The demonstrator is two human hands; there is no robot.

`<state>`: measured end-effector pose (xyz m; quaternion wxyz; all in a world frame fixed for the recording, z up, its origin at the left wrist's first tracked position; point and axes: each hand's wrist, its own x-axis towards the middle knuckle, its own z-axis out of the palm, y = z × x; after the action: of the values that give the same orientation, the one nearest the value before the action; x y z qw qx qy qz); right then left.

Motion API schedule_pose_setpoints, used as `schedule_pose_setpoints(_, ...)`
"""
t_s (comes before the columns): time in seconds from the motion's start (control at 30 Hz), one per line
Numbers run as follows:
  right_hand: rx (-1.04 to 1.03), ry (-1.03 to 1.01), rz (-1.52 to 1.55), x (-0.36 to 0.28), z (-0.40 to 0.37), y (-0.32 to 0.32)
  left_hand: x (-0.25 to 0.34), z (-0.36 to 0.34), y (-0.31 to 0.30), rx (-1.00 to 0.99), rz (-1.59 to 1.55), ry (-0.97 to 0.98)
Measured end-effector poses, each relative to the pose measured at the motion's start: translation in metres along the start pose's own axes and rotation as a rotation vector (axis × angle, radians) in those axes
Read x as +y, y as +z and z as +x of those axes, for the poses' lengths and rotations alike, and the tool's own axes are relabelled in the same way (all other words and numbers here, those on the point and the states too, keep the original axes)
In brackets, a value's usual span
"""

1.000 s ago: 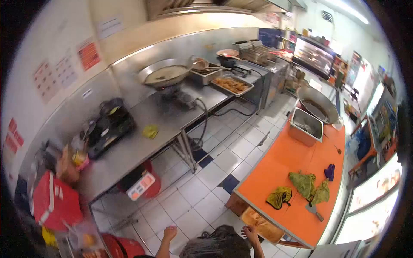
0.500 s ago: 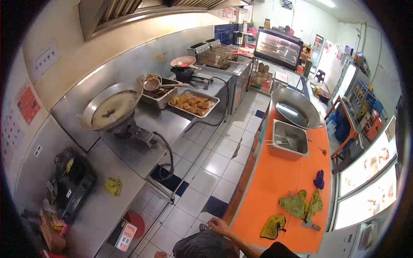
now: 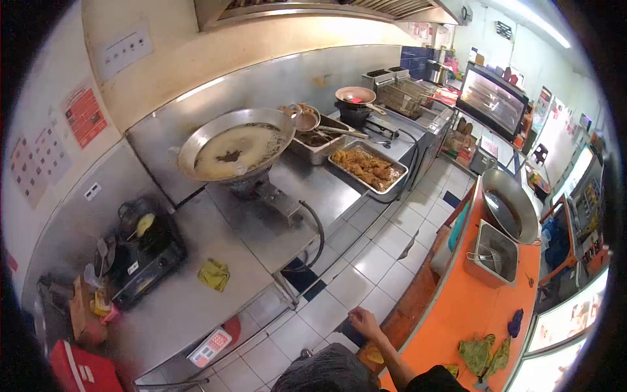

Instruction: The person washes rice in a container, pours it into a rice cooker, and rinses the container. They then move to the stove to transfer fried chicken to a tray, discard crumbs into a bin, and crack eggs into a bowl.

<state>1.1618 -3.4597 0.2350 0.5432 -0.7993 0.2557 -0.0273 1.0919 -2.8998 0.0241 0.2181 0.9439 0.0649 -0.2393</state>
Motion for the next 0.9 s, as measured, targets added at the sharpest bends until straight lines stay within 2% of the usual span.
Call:
schedule_pose_setpoints(0.03,0.007,0.053,0.065,-0.007,0.006,-0.005,0.013,0.034,0.0,-0.041,-0.05,-0.033)
schedule_pose_setpoints(0.07,0.075,-0.06,-0.061,-0.004,0.016,-0.007,0.03,0.071,-0.001,-0.092,-0.124,-0.075)
schedule_pose_setpoints(0.1,0.084,-0.049,-0.059,0.001,0.024,-0.011,0.049,0.106,0.0,-0.131,-0.174,-0.083)
schedule_pose_setpoints(0.17,0.135,0.014,0.104,-0.003,0.041,-0.025,0.102,0.149,-0.003,0.03,-0.013,0.277)
schedule_pose_setpoints(0.2,0.149,0.016,0.114,-0.001,0.051,-0.031,0.138,0.167,-0.009,-0.011,-0.242,0.159)
schedule_pose_setpoints(0.23,0.183,-0.003,0.119,0.003,0.062,-0.039,0.193,0.173,-0.027,-0.052,-0.47,0.043)
schedule_pose_setpoints(0.3,0.253,-0.042,0.127,0.012,0.086,-0.061,0.299,0.182,-0.051,-0.116,-0.627,0.061)
schedule_pose_setpoints(0.37,0.278,-0.011,0.067,0.025,0.116,-0.088,0.392,0.193,-0.063,-0.205,-0.574,0.332)
schedule_pose_setpoints(0.43,0.345,0.017,0.102,0.04,0.147,-0.114,0.466,0.22,-0.039,-0.321,-0.684,0.354)
schedule_pose_setpoints(0.57,0.418,0.049,0.164,0.04,0.212,-0.187,0.627,0.232,-0.018,-0.416,-0.67,0.469)
schedule_pose_setpoints(0.63,0.397,0.052,0.197,0.031,0.249,-0.232,0.696,0.245,-0.001,-0.447,-0.658,0.498)
schedule_pose_setpoints(0.7,0.427,-0.022,0.199,0.044,0.296,-0.266,0.753,0.262,0.007,-0.427,-0.575,0.607)
schedule_pose_setpoints(0.73,0.418,-0.048,0.191,0.047,0.322,-0.284,0.777,0.266,0.006,-0.399,-0.632,0.604)
schedule_pose_setpoints(0.8,0.422,-0.04,0.153,0.012,0.366,-0.323,0.833,0.27,-0.003,-0.363,-0.753,0.573)
schedule_pose_setpoints(0.9,0.431,-0.11,-0.047,0.007,0.449,-0.368,0.886,0.302,0.004,-0.311,-0.847,0.497)
